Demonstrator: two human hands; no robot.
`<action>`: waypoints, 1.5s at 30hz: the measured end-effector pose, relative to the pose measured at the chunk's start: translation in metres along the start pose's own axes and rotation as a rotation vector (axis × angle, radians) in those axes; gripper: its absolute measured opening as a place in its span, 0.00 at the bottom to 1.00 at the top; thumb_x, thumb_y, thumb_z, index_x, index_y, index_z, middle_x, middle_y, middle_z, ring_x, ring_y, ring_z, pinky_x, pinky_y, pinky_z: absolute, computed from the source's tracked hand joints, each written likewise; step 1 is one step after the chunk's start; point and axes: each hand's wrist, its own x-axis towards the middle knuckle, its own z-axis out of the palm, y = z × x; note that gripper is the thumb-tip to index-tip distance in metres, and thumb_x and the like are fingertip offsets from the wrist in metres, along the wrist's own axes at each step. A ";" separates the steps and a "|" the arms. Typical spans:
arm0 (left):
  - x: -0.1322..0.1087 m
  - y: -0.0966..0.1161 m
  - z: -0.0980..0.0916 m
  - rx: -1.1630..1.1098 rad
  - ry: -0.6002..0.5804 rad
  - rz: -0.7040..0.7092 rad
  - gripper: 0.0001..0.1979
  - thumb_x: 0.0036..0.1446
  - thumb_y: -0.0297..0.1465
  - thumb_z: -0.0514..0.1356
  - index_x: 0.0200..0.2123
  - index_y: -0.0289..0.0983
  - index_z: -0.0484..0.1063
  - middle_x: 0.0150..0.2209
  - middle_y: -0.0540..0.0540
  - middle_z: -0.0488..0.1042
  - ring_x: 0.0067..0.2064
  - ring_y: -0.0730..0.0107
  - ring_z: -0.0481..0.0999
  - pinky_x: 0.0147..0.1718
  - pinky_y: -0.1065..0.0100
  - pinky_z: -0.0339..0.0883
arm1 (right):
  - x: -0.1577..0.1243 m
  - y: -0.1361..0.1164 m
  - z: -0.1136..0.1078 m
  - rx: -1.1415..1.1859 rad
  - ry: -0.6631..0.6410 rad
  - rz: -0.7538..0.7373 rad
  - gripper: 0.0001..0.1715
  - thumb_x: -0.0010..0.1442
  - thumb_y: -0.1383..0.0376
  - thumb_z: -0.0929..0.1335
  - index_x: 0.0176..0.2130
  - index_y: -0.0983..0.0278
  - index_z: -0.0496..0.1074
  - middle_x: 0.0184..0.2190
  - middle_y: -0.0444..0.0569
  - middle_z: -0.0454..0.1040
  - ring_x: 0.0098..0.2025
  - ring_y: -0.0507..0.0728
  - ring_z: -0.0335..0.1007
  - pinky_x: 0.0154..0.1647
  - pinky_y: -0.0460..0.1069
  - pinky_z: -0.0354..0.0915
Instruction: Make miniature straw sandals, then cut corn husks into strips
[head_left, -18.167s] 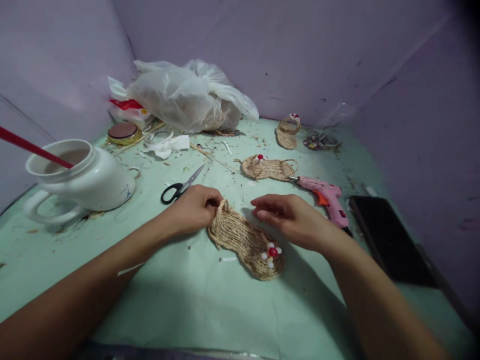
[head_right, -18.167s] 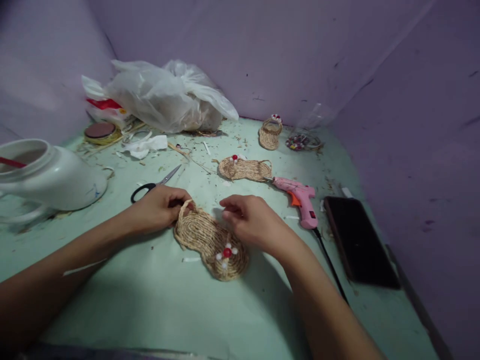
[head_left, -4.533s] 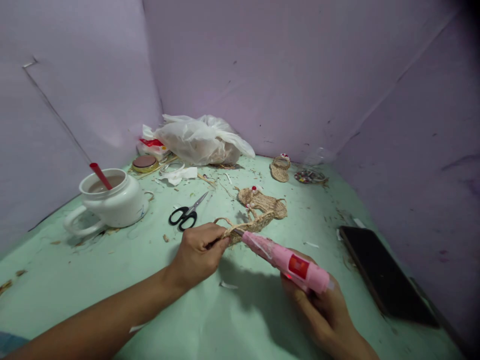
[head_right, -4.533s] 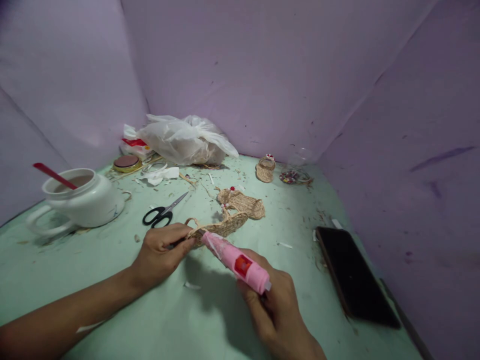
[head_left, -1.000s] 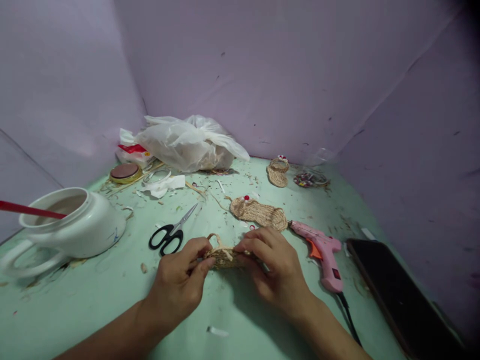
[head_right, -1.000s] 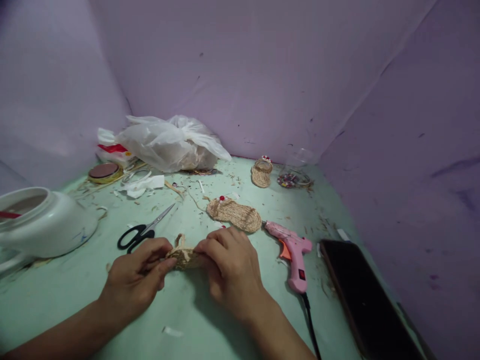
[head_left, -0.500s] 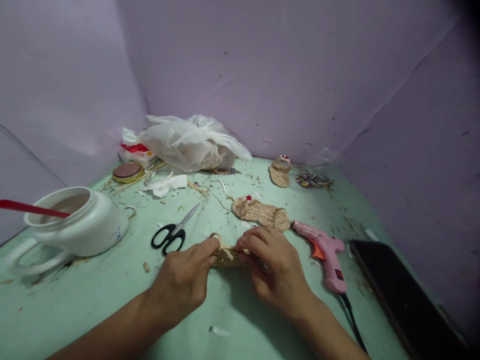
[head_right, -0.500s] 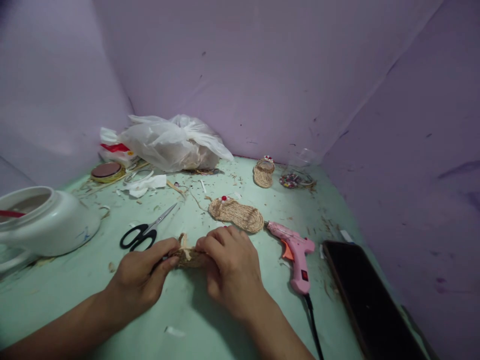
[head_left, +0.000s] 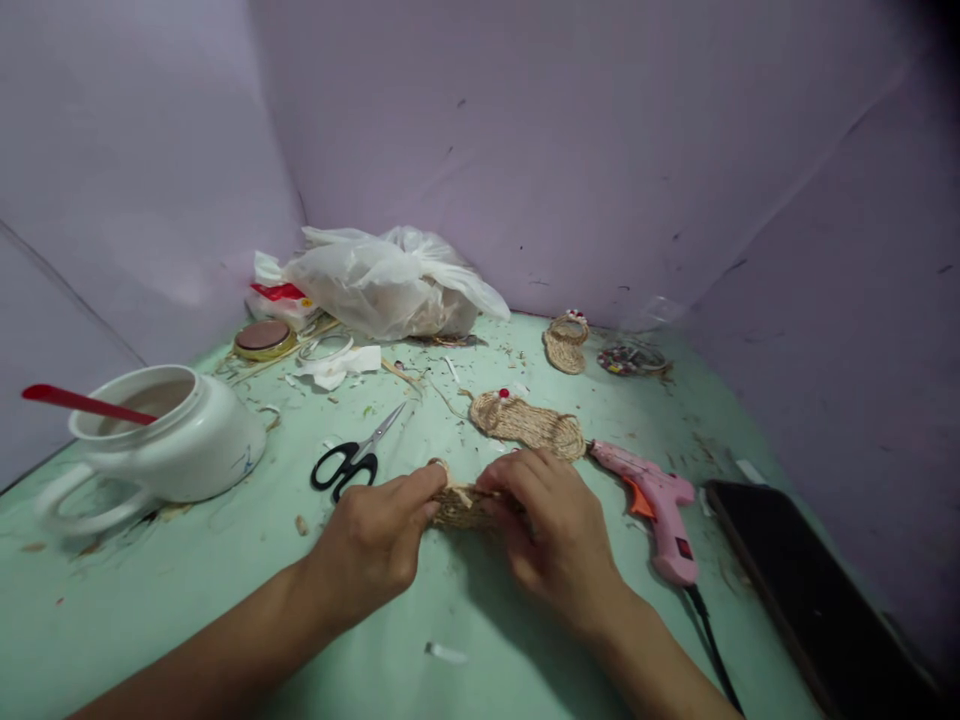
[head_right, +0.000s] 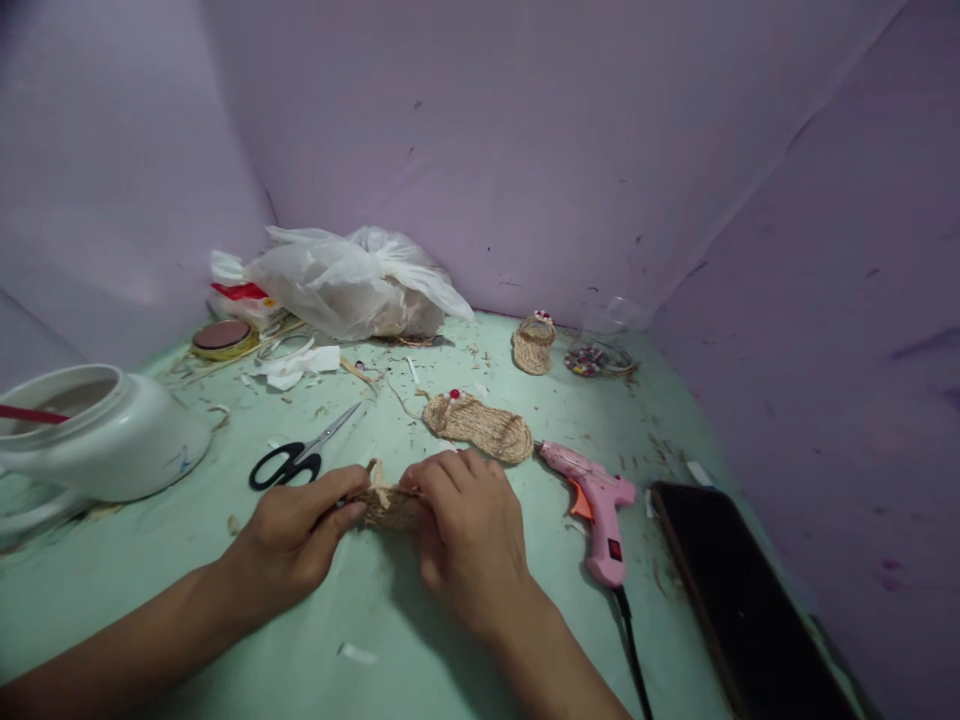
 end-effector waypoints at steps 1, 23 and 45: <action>0.000 0.000 0.000 -0.013 0.002 0.000 0.08 0.57 0.23 0.49 0.38 0.39 0.61 0.23 0.54 0.66 0.22 0.78 0.65 0.22 0.76 0.57 | 0.000 0.000 0.000 -0.007 0.004 -0.001 0.12 0.52 0.75 0.63 0.38 0.63 0.67 0.30 0.49 0.71 0.32 0.57 0.62 0.29 0.50 0.54; 0.000 -0.002 0.000 0.067 0.065 0.120 0.07 0.55 0.22 0.50 0.37 0.37 0.62 0.21 0.54 0.64 0.21 0.76 0.64 0.20 0.75 0.56 | 0.001 -0.002 0.000 -0.052 -0.083 -0.015 0.19 0.48 0.78 0.61 0.37 0.62 0.70 0.33 0.51 0.70 0.35 0.58 0.61 0.31 0.51 0.53; -0.003 -0.005 0.002 0.105 0.104 0.191 0.10 0.54 0.21 0.51 0.40 0.34 0.65 0.21 0.53 0.65 0.20 0.75 0.65 0.19 0.74 0.58 | 0.001 -0.003 0.000 -0.055 -0.053 0.000 0.17 0.50 0.77 0.62 0.36 0.61 0.70 0.32 0.49 0.71 0.35 0.57 0.62 0.31 0.50 0.54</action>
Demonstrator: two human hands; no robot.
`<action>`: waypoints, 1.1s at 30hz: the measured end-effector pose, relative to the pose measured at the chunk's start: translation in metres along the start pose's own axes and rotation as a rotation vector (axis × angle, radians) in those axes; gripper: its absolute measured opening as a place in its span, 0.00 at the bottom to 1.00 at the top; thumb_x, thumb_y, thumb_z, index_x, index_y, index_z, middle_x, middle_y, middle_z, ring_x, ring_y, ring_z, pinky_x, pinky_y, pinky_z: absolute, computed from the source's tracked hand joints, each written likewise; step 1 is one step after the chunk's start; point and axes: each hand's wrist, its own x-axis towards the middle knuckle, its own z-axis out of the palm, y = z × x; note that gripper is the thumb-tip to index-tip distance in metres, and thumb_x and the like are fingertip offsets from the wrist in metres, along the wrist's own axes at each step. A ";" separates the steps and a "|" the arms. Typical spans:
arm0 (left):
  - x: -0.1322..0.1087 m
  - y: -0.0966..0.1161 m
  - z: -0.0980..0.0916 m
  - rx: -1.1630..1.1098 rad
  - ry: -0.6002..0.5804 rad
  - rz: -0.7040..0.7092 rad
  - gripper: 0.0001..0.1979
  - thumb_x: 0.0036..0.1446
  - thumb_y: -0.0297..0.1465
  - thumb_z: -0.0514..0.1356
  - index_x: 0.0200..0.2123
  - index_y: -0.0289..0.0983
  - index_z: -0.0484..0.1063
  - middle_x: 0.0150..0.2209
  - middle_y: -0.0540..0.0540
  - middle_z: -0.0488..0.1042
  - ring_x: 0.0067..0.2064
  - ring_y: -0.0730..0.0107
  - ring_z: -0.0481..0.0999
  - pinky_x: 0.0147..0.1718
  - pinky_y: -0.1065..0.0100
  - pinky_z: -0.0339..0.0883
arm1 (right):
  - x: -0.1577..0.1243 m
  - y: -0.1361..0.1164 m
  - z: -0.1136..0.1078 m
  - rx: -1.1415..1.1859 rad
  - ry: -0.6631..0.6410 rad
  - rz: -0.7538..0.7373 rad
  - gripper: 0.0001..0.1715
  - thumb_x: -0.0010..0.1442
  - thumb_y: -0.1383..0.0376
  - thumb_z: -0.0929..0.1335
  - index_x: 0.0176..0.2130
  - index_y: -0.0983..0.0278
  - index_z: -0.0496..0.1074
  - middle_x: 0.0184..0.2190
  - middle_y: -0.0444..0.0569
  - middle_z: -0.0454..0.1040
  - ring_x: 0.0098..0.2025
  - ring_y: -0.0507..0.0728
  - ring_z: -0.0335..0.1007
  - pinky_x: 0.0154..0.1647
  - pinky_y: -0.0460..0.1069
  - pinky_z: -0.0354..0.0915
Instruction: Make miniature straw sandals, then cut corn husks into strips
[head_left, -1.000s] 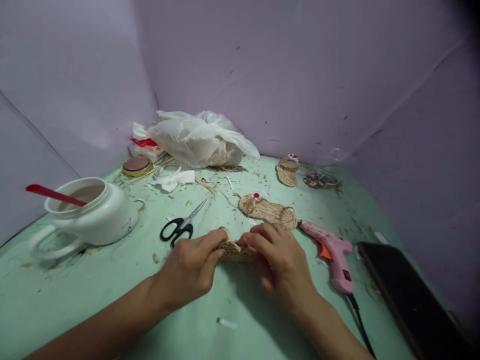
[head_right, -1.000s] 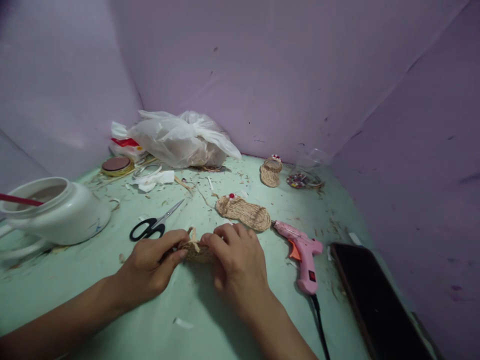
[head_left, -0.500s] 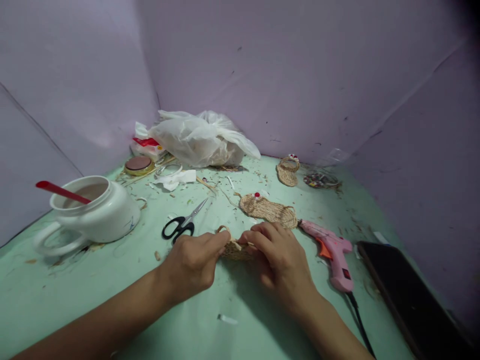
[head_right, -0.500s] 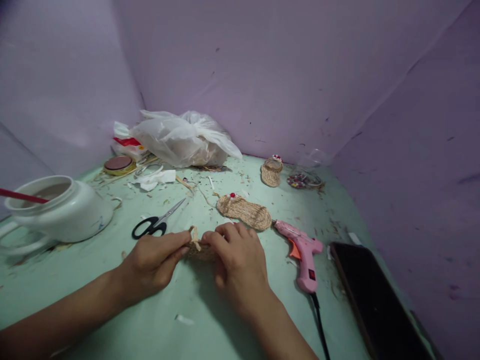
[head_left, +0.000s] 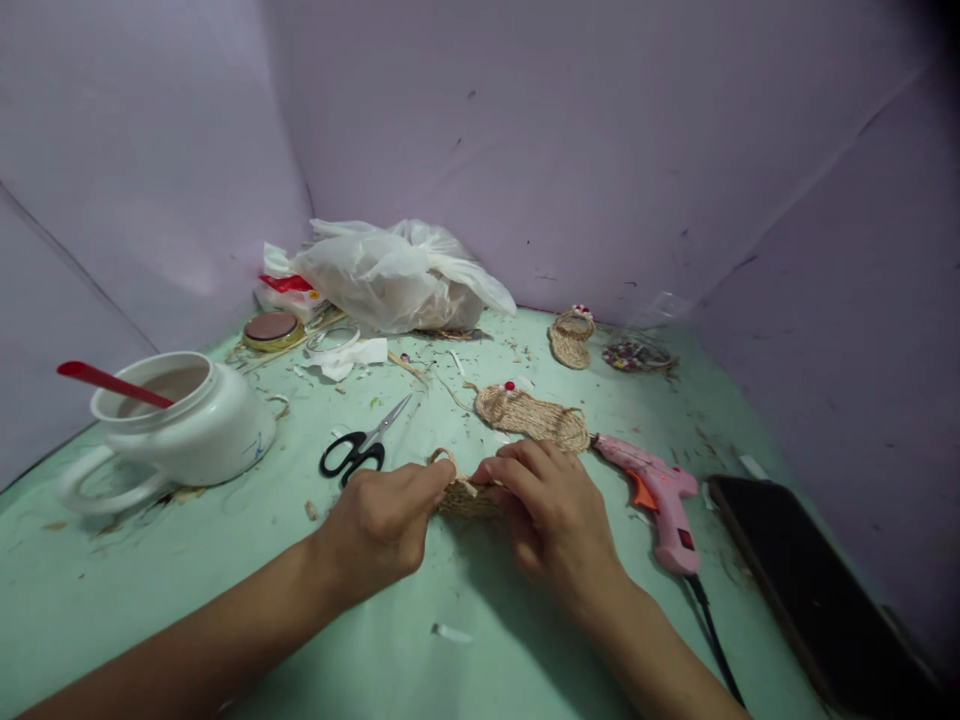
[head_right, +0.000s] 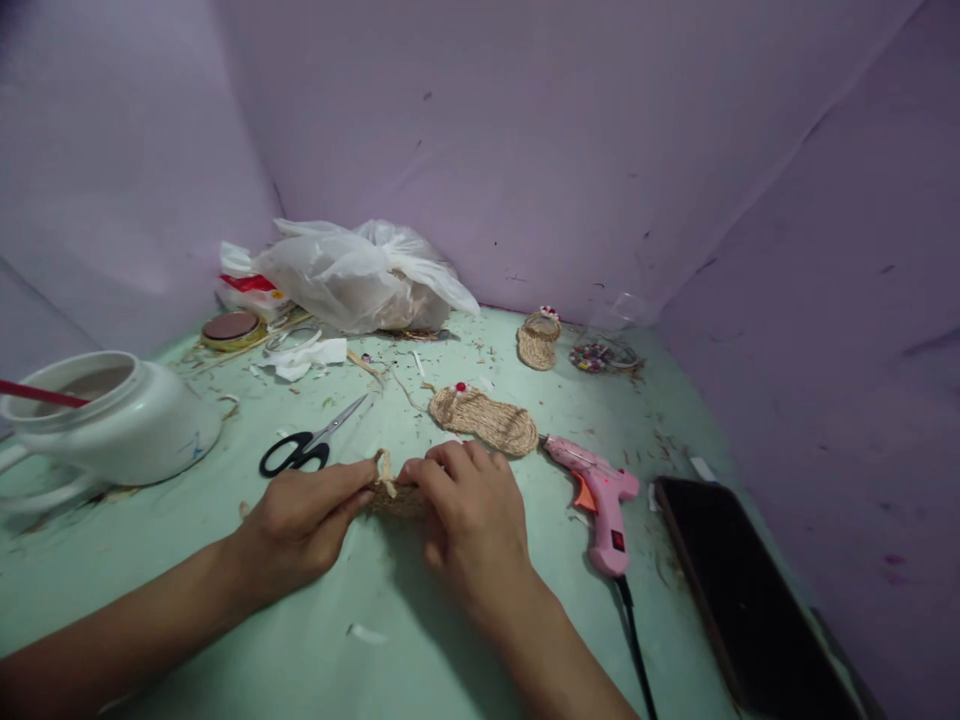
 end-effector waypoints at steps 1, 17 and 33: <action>0.001 0.000 0.000 0.001 0.002 0.000 0.09 0.54 0.21 0.51 0.39 0.34 0.65 0.20 0.53 0.65 0.20 0.75 0.65 0.19 0.74 0.58 | 0.000 0.000 0.000 0.003 0.000 -0.002 0.16 0.50 0.77 0.62 0.36 0.60 0.70 0.32 0.49 0.71 0.35 0.57 0.62 0.31 0.51 0.54; 0.003 0.000 0.000 0.007 0.008 0.020 0.09 0.54 0.21 0.52 0.39 0.35 0.65 0.20 0.53 0.65 0.20 0.75 0.65 0.18 0.74 0.57 | -0.004 0.005 0.003 0.066 0.080 -0.070 0.10 0.53 0.75 0.63 0.34 0.65 0.70 0.31 0.50 0.73 0.34 0.57 0.63 0.32 0.51 0.56; 0.001 -0.001 0.000 0.029 -0.016 0.055 0.13 0.51 0.18 0.50 0.39 0.36 0.64 0.22 0.53 0.65 0.21 0.75 0.65 0.20 0.74 0.57 | -0.003 -0.002 -0.002 -0.007 -0.020 -0.015 0.17 0.48 0.77 0.62 0.36 0.61 0.71 0.32 0.47 0.72 0.34 0.56 0.61 0.31 0.50 0.53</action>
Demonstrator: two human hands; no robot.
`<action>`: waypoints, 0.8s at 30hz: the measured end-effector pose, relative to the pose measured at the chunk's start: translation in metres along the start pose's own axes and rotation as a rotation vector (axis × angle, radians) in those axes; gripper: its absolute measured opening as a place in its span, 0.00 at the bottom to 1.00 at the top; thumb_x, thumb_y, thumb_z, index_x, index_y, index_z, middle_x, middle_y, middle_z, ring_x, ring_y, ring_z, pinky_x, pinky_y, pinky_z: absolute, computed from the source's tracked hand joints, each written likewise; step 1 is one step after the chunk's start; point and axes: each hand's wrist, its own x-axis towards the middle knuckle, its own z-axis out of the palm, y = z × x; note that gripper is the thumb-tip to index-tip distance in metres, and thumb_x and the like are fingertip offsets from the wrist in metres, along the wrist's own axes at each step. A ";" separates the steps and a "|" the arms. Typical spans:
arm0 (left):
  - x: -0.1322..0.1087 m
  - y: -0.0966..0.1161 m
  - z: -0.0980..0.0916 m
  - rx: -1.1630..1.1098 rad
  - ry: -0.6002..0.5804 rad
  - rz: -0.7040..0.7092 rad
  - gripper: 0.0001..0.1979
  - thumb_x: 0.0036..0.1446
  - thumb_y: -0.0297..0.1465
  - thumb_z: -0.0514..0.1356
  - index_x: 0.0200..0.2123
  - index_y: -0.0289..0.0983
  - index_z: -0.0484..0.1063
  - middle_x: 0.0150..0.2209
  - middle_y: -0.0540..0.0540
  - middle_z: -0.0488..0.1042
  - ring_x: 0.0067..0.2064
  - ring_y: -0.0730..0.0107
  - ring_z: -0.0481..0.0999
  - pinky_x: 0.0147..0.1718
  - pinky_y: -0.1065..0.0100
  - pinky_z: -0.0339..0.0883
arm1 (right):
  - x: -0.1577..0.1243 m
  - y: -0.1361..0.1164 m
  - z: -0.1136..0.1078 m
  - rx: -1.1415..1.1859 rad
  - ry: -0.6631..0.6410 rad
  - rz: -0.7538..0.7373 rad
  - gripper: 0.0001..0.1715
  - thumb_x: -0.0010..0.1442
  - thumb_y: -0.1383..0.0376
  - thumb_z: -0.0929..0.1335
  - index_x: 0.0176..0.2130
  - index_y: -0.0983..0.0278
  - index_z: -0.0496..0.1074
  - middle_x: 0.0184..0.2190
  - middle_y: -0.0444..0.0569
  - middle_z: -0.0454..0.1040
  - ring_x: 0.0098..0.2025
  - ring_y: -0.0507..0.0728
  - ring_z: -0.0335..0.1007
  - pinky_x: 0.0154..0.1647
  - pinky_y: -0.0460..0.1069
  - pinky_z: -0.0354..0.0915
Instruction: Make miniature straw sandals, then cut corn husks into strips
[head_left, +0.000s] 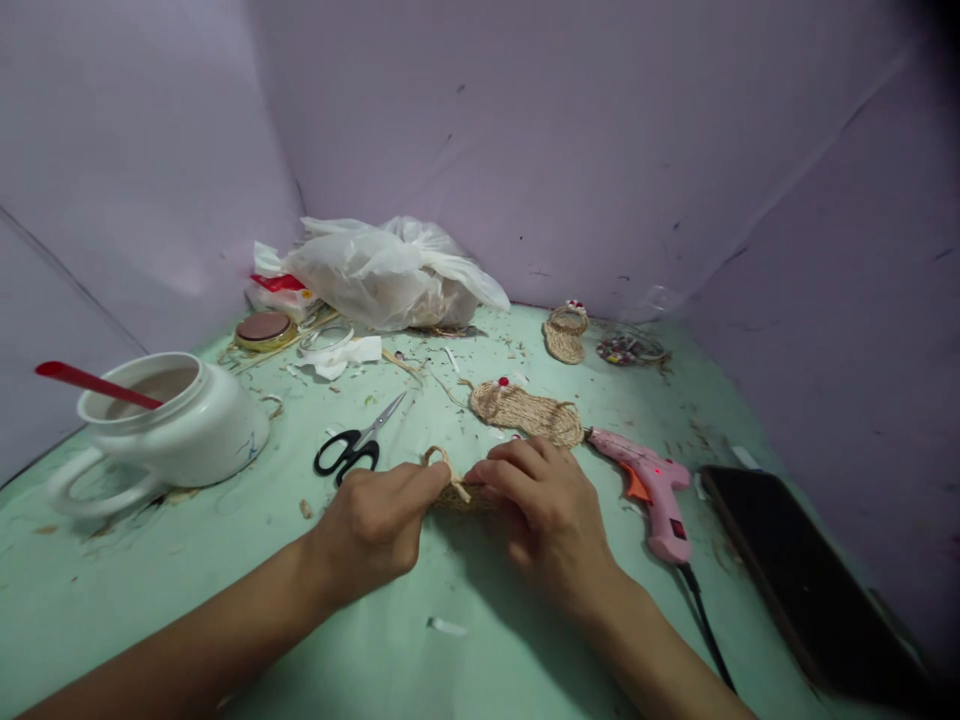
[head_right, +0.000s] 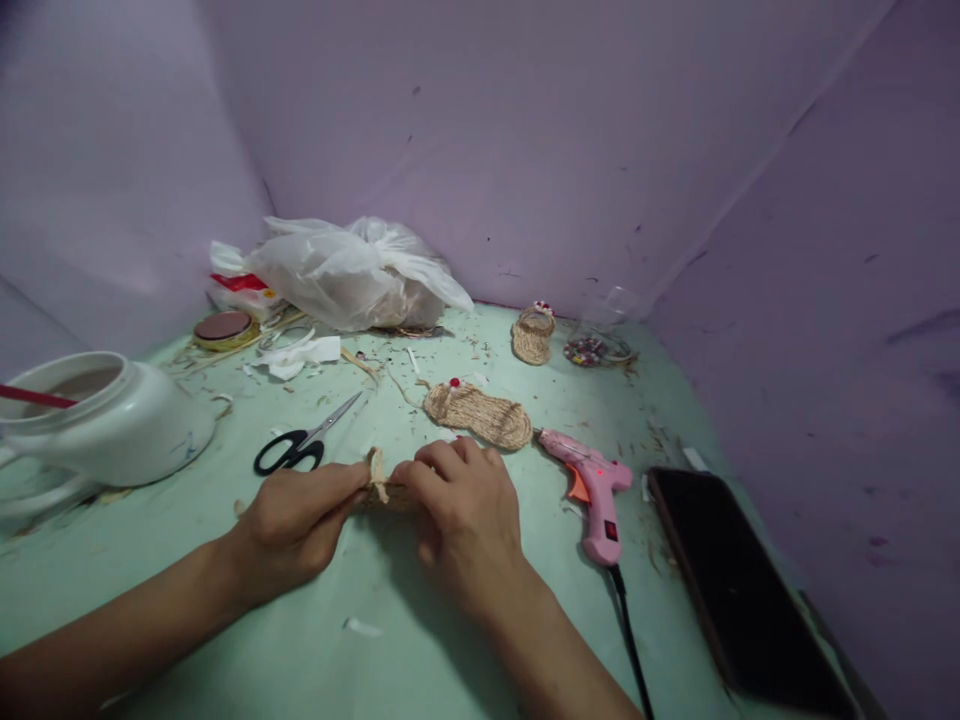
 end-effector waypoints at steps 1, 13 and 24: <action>0.000 0.000 0.000 0.001 -0.005 -0.002 0.13 0.51 0.18 0.50 0.39 0.36 0.64 0.21 0.53 0.65 0.21 0.75 0.64 0.19 0.74 0.57 | 0.000 0.000 0.000 -0.006 0.004 0.000 0.18 0.47 0.77 0.62 0.35 0.61 0.71 0.33 0.47 0.72 0.34 0.57 0.61 0.30 0.50 0.53; -0.004 0.007 0.002 0.115 0.152 0.106 0.15 0.48 0.16 0.52 0.39 0.33 0.65 0.37 0.39 0.74 0.39 0.67 0.75 0.34 0.72 0.69 | -0.016 0.000 -0.007 -0.039 0.203 -0.187 0.14 0.53 0.78 0.63 0.39 0.63 0.67 0.34 0.49 0.74 0.37 0.56 0.66 0.43 0.56 0.58; -0.016 0.027 -0.032 -0.002 0.118 -0.125 0.04 0.49 0.23 0.56 0.29 0.37 0.66 0.35 0.44 0.74 0.35 0.68 0.75 0.32 0.69 0.68 | -0.057 -0.002 -0.048 -0.084 0.130 -0.042 0.12 0.48 0.76 0.66 0.33 0.60 0.68 0.30 0.46 0.74 0.34 0.56 0.69 0.49 0.60 0.58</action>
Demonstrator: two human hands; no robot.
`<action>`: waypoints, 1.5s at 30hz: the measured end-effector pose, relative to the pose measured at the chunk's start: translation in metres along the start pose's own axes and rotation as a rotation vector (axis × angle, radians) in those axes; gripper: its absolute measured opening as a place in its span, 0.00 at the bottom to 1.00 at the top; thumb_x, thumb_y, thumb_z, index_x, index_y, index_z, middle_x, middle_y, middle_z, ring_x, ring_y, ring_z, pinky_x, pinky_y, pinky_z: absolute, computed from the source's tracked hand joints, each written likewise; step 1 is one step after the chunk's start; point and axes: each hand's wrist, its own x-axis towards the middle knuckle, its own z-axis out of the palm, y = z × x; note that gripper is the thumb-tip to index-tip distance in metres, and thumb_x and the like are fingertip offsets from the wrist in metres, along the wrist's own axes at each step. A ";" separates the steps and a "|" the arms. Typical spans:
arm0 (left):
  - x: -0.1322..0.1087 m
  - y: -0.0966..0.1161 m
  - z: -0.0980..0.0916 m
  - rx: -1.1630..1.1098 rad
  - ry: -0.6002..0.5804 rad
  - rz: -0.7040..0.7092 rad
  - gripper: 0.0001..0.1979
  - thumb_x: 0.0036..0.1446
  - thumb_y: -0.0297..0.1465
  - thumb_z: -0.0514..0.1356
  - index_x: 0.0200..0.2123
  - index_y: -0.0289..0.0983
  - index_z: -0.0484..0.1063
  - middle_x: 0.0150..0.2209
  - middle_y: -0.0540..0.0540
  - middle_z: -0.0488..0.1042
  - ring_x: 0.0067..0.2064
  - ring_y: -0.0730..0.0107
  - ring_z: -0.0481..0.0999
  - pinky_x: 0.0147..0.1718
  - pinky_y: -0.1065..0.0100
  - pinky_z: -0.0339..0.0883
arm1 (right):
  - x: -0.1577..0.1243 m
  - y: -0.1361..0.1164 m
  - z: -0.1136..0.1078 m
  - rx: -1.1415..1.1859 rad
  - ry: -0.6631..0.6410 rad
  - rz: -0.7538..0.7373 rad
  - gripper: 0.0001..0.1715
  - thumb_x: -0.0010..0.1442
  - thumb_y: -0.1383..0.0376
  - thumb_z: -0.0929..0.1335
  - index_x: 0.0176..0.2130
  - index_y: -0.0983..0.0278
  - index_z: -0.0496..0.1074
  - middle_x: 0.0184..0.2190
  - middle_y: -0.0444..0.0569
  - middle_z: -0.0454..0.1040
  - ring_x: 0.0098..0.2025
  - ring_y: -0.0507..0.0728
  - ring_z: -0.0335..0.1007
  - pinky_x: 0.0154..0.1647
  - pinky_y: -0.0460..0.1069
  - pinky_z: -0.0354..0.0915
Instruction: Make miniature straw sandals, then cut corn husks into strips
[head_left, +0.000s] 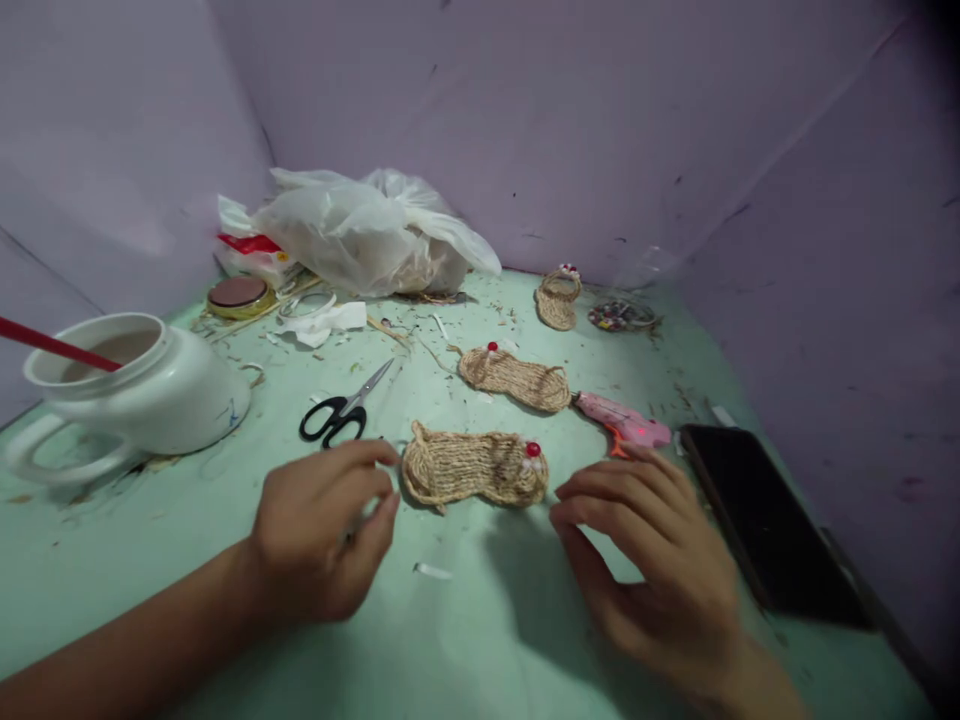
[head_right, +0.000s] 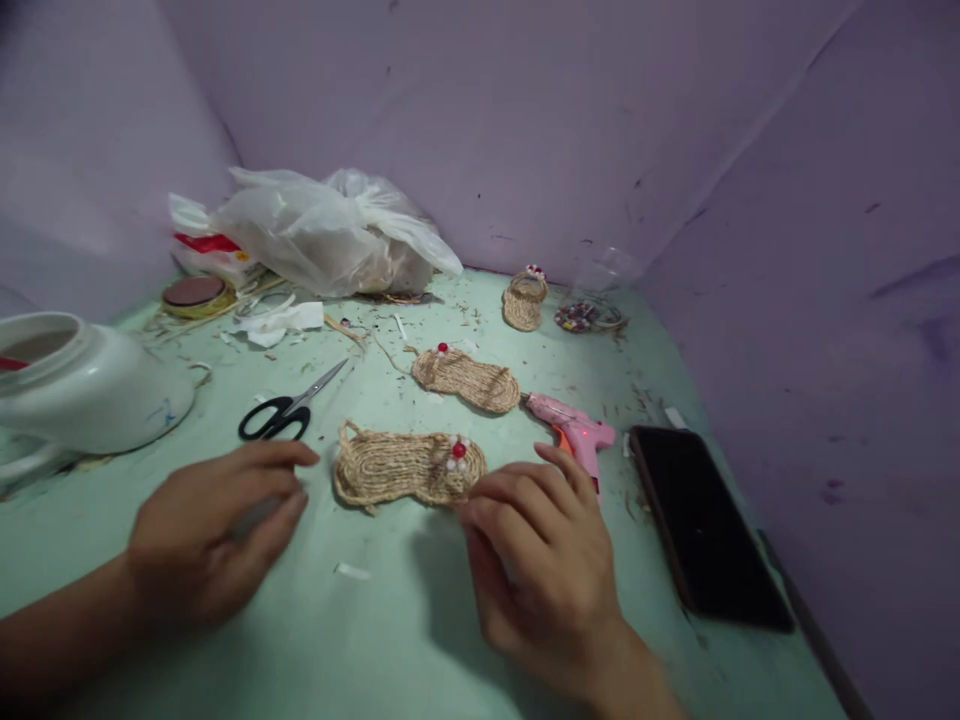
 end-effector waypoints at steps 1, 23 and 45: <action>0.007 0.000 -0.001 -0.008 0.025 -0.042 0.04 0.49 0.23 0.56 0.30 0.36 0.67 0.34 0.43 0.74 0.36 0.67 0.75 0.33 0.68 0.68 | 0.004 0.001 0.000 0.001 -0.003 -0.003 0.12 0.48 0.75 0.67 0.33 0.60 0.67 0.31 0.46 0.74 0.36 0.57 0.69 0.50 0.60 0.57; 0.082 0.028 0.039 0.333 -0.870 -0.074 0.14 0.41 0.30 0.57 0.34 0.32 0.72 0.32 0.37 0.73 0.37 0.50 0.71 0.40 0.49 0.60 | 0.013 0.014 0.044 0.190 -0.252 0.348 0.29 0.46 0.64 0.68 0.48 0.68 0.60 0.44 0.56 0.68 0.44 0.63 0.62 0.45 0.59 0.60; 0.081 0.020 0.037 0.249 -0.873 -0.092 0.15 0.47 0.29 0.54 0.41 0.35 0.70 0.34 0.43 0.73 0.40 0.57 0.71 0.54 0.48 0.47 | 0.013 -0.007 0.041 0.041 0.119 0.097 0.12 0.50 0.69 0.66 0.38 0.62 0.70 0.37 0.47 0.74 0.44 0.59 0.64 0.56 0.61 0.49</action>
